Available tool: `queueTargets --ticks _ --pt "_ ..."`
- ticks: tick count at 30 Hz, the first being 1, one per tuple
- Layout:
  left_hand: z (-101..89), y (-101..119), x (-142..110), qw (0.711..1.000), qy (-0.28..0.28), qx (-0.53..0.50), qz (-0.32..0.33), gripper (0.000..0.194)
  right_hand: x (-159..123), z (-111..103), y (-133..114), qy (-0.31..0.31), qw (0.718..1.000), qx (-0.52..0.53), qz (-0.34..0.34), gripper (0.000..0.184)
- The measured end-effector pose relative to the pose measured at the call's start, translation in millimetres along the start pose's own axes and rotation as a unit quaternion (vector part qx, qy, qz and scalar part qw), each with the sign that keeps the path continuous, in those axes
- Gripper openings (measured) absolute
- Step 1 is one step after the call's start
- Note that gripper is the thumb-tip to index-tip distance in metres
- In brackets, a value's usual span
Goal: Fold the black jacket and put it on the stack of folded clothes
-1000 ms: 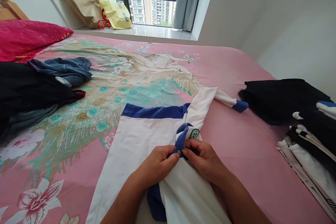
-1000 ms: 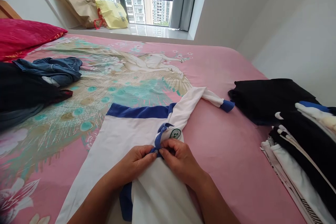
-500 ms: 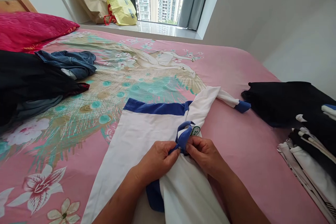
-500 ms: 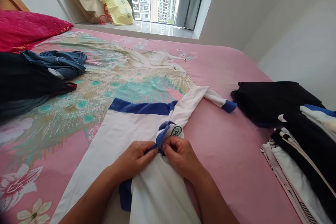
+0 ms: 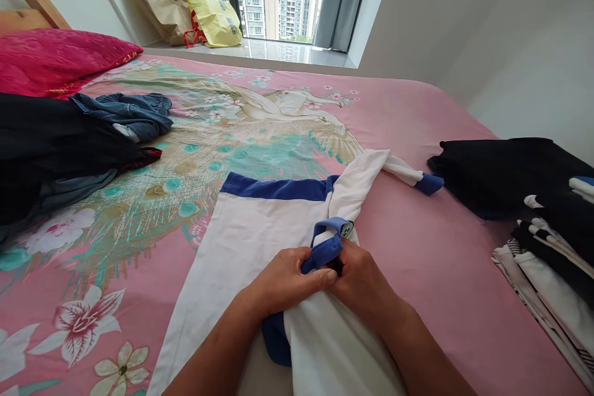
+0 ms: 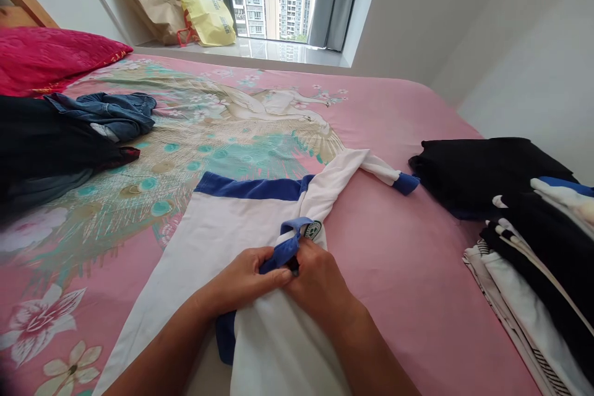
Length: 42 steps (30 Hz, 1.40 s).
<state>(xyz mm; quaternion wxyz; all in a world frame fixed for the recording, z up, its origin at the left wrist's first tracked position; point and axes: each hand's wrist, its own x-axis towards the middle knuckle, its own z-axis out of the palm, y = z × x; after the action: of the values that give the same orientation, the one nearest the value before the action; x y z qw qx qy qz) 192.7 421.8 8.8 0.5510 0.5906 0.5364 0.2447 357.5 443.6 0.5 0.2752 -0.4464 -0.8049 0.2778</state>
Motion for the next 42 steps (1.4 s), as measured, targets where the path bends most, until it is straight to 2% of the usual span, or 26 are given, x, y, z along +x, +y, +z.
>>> queueTargets --ticks 4,8,13,16,19,22,25,28,33,36,38,40,42 --pt "2.1 -1.4 3.6 1.0 0.011 -0.006 0.017 0.029 -1.2 2.9 0.4 0.024 0.999 -0.024 -0.011 0.004" --pt "-1.0 -1.3 7.5 0.998 -0.004 -0.047 0.036 0.024 -0.5 3.5 0.5 0.039 0.999 -0.008 0.007 0.009" --pt "-4.5 0.0 9.4 0.996 -0.014 -0.092 -0.003 0.018 0.1 0.7 0.4 0.045 0.998 0.045 -0.003 0.008" --pt "-5.1 -0.3 9.1 0.992 -0.023 -0.122 -0.018 0.018 0.0 -1.3 1.7 0.025 0.994 0.103 0.021 0.005" --pt "-3.9 -1.6 8.7 0.99 -0.029 -0.136 -0.02 0.017 -0.4 -2.4 4.8 -0.019 0.978 0.183 0.097 0.004" --pt "-0.9 -3.1 8.4 0.991 -0.029 -0.129 -0.023 0.017 -0.2 -2.6 9.4 -0.065 0.948 0.254 0.179 0.005" --pt "2.1 -3.7 7.5 0.995 -0.011 -0.103 0.001 0.017 1.0 -3.3 12.9 -0.094 0.915 0.318 0.23 0.01" --pt "3.4 -3.4 6.3 0.997 0.02 -0.067 0.028 0.016 3.0 -6.6 12.3 -0.106 0.893 0.352 0.259 0.017" --pt "5.4 -3.7 5.9 0.997 0.053 -0.049 0.022 0.019 3.3 -15.9 3.0 -0.118 0.892 0.361 0.246 0.016" --pt "7.6 -3.1 5.1 0.997 0.063 -0.04 0.028 0.022 0.3 -16.0 -2.5 -0.099 0.913 0.347 0.189 0.027" --pt "7.0 -1.5 3.5 0.997 0.054 -0.044 0.032 0.02 -1.7 -12.4 -3.3 -0.064 0.934 0.315 0.155 0.025" --pt "2.8 0.4 0.9 0.997 0.009 -0.077 0.012 0.02 -2.7 -8.3 -1.2 -0.007 0.946 0.291 0.144 0.02" --pt "-5.4 1.7 -2.1 0.988 -0.065 -0.136 -0.032 0.025 -2.5 -6.3 3.1 0.052 0.945 0.284 0.152 0.02"
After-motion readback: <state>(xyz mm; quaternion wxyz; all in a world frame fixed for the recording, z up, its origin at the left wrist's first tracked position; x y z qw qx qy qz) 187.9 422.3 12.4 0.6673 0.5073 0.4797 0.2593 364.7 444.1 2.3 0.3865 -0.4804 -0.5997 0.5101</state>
